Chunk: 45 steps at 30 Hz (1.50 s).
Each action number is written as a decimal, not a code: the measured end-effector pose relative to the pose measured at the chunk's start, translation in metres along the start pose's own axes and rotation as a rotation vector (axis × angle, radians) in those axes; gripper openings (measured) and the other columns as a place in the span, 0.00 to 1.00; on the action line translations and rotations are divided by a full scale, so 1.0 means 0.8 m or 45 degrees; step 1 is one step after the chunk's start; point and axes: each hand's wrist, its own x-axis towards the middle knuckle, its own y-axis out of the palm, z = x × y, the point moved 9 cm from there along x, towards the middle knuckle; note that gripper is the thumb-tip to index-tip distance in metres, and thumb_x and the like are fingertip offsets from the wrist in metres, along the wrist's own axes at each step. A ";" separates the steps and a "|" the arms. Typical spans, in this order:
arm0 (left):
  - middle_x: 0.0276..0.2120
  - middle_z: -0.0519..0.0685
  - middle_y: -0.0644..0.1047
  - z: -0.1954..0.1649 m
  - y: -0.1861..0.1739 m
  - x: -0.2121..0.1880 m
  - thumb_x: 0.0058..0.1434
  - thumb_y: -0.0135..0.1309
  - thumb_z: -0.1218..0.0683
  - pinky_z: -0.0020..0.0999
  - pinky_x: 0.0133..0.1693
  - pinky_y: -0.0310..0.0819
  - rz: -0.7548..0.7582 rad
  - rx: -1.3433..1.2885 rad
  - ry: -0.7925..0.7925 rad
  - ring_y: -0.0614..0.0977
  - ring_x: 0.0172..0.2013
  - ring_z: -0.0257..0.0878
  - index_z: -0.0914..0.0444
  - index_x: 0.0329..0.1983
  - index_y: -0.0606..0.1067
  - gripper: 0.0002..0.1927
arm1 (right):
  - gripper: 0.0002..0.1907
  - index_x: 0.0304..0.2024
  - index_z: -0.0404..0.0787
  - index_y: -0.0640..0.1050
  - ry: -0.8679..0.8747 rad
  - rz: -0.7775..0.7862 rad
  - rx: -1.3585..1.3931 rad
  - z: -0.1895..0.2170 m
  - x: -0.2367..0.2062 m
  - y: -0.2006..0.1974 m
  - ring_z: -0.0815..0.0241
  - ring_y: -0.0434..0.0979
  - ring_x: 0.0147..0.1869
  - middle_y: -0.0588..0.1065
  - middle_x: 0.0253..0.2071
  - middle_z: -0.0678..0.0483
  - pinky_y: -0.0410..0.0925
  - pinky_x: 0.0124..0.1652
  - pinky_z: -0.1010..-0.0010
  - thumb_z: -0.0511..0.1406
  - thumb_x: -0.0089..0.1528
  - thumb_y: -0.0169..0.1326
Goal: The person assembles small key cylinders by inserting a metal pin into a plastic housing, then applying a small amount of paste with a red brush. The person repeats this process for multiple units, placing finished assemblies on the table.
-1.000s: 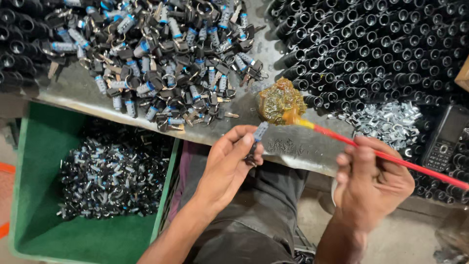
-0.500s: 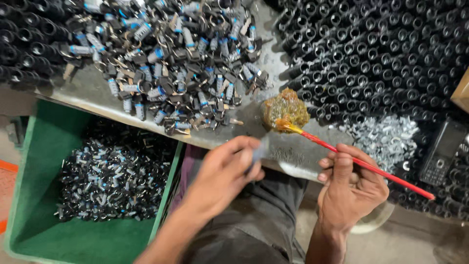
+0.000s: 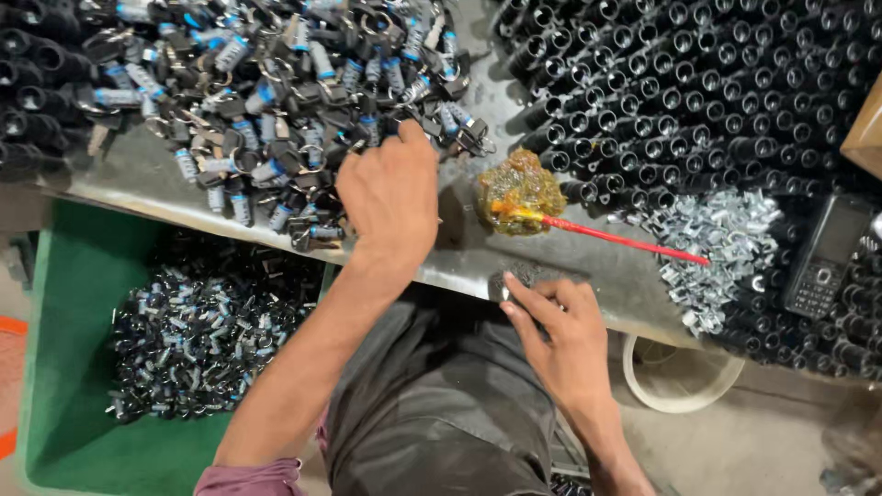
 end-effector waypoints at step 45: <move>0.25 0.53 0.74 -0.032 0.021 -0.149 0.66 0.49 0.54 0.39 0.32 0.68 0.743 -1.677 0.141 0.75 0.27 0.43 0.67 0.35 0.71 0.10 | 0.09 0.37 0.39 0.80 -0.112 0.014 0.485 0.010 -0.001 0.022 0.65 0.77 0.40 0.80 0.37 0.55 0.71 0.38 0.77 0.26 0.56 0.64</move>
